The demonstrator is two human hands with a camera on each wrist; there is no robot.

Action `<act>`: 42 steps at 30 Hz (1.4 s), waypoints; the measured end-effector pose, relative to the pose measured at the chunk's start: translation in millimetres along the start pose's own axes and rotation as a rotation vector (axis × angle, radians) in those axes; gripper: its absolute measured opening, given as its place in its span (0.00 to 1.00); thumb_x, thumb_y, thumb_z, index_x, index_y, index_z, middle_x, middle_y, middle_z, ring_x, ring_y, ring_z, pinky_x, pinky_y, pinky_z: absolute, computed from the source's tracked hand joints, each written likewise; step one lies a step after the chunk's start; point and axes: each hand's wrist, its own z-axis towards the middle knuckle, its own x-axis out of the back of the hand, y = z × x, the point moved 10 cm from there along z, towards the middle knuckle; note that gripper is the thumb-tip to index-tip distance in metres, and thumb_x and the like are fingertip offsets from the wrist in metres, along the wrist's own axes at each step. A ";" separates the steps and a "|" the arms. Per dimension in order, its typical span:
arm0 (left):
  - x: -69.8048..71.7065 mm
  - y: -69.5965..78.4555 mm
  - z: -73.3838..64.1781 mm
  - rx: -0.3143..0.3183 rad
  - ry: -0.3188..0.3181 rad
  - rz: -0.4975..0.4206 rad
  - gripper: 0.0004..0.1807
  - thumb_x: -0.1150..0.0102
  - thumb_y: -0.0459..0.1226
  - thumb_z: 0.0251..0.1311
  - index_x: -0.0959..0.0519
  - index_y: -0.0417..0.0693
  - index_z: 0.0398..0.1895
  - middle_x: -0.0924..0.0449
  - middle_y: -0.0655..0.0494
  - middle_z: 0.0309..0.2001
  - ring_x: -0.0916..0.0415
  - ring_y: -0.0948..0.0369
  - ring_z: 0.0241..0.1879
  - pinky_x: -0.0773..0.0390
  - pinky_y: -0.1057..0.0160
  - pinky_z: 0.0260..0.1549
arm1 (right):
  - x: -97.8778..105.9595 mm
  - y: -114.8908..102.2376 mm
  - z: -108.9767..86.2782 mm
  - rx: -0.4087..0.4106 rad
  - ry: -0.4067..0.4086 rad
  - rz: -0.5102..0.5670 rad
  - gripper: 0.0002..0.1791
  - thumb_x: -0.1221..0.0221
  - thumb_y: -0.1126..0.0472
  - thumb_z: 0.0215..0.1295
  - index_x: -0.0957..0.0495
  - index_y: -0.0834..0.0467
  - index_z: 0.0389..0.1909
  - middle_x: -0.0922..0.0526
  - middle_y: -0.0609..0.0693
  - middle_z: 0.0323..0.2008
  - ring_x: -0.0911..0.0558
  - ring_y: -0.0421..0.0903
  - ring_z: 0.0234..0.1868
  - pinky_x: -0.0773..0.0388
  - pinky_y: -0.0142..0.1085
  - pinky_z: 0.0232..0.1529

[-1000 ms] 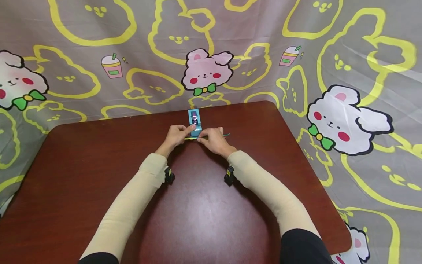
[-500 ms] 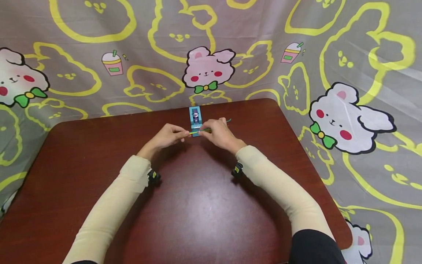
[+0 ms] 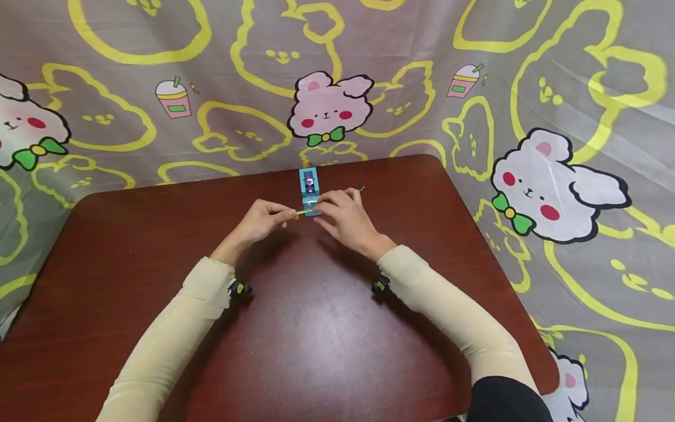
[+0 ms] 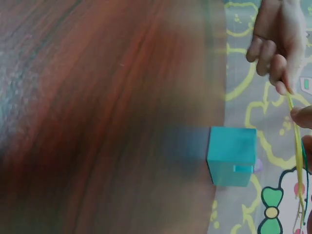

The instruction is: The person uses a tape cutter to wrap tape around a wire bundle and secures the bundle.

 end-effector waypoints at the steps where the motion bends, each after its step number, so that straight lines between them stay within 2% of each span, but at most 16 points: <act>1: -0.5 -0.1 -0.3 0.001 -0.003 -0.008 0.13 0.37 0.37 0.69 0.12 0.33 0.39 0.21 0.32 0.26 0.28 0.56 0.29 0.40 0.67 0.23 | -2.2 -2.3 -0.1 0.017 0.000 -0.012 0.10 0.27 0.61 0.59 0.14 0.57 0.41 0.18 0.54 0.46 0.21 0.50 0.50 0.38 0.57 0.54; 4: -0.5 -0.6 -1.4 0.003 -0.005 -0.028 0.13 0.37 0.37 0.69 0.12 0.32 0.40 0.21 0.33 0.25 0.28 0.54 0.29 0.41 0.67 0.23 | -8.1 -5.9 0.9 0.044 -0.003 -0.029 0.09 0.28 0.62 0.59 0.13 0.57 0.41 0.18 0.53 0.44 0.21 0.50 0.49 0.38 0.57 0.54; 10: -0.6 -2.1 -3.2 0.010 -0.003 -0.032 0.12 0.38 0.37 0.69 0.12 0.35 0.39 0.21 0.28 0.28 0.26 0.44 0.31 0.42 0.67 0.22 | -13.8 -4.4 2.9 0.041 -0.007 -0.017 0.06 0.29 0.63 0.61 0.13 0.56 0.39 0.18 0.51 0.42 0.21 0.50 0.45 0.37 0.55 0.53; 17: -1.1 -1.6 -3.5 -0.006 0.005 -0.034 0.11 0.37 0.35 0.68 0.12 0.33 0.40 0.18 0.31 0.30 0.24 0.53 0.28 0.35 0.68 0.24 | -14.1 -1.8 9.2 0.012 0.006 0.006 0.07 0.28 0.66 0.58 0.15 0.56 0.36 0.18 0.50 0.38 0.20 0.49 0.42 0.35 0.53 0.51; 19: -0.6 0.1 -3.7 -0.018 0.007 -0.027 0.11 0.37 0.35 0.68 0.12 0.33 0.39 0.19 0.31 0.28 0.24 0.51 0.29 0.36 0.68 0.23 | -13.6 -1.4 10.9 0.004 0.004 0.022 0.08 0.27 0.67 0.56 0.15 0.56 0.36 0.18 0.49 0.37 0.20 0.49 0.41 0.35 0.53 0.51; 24: 1.5 7.2 -6.1 -0.060 0.018 0.001 0.09 0.37 0.33 0.67 0.12 0.33 0.38 0.20 0.33 0.25 0.24 0.47 0.29 0.37 0.69 0.22 | -14.9 0.3 15.2 -0.037 -0.044 0.061 0.06 0.28 0.66 0.59 0.15 0.56 0.36 0.18 0.48 0.36 0.20 0.48 0.40 0.33 0.51 0.49; 33: 5.7 18.9 -11.1 -0.150 0.039 0.062 0.09 0.35 0.33 0.66 0.12 0.33 0.39 0.19 0.47 0.25 0.23 0.40 0.30 0.30 0.69 0.23 | -19.1 6.4 20.4 -0.123 -0.152 0.121 0.06 0.30 0.66 0.61 0.13 0.57 0.39 0.16 0.48 0.36 0.20 0.47 0.42 0.32 0.48 0.47; 38: 7.2 24.7 -13.6 -0.228 0.059 0.109 0.08 0.35 0.33 0.65 0.12 0.35 0.39 0.20 0.45 0.24 0.24 0.48 0.26 0.29 0.67 0.24 | -21.9 7.8 23.2 -0.158 -0.205 0.164 0.06 0.30 0.66 0.62 0.13 0.59 0.39 0.17 0.49 0.35 0.19 0.47 0.38 0.29 0.46 0.44; 42: 7.3 29.9 -16.5 -0.298 0.068 0.147 0.08 0.34 0.33 0.65 0.11 0.36 0.38 0.20 0.44 0.24 0.27 0.57 0.24 0.30 0.66 0.23 | -27.2 11.5 24.5 -0.217 -0.268 0.227 0.05 0.31 0.67 0.62 0.13 0.61 0.39 0.17 0.50 0.35 0.19 0.45 0.36 0.24 0.41 0.41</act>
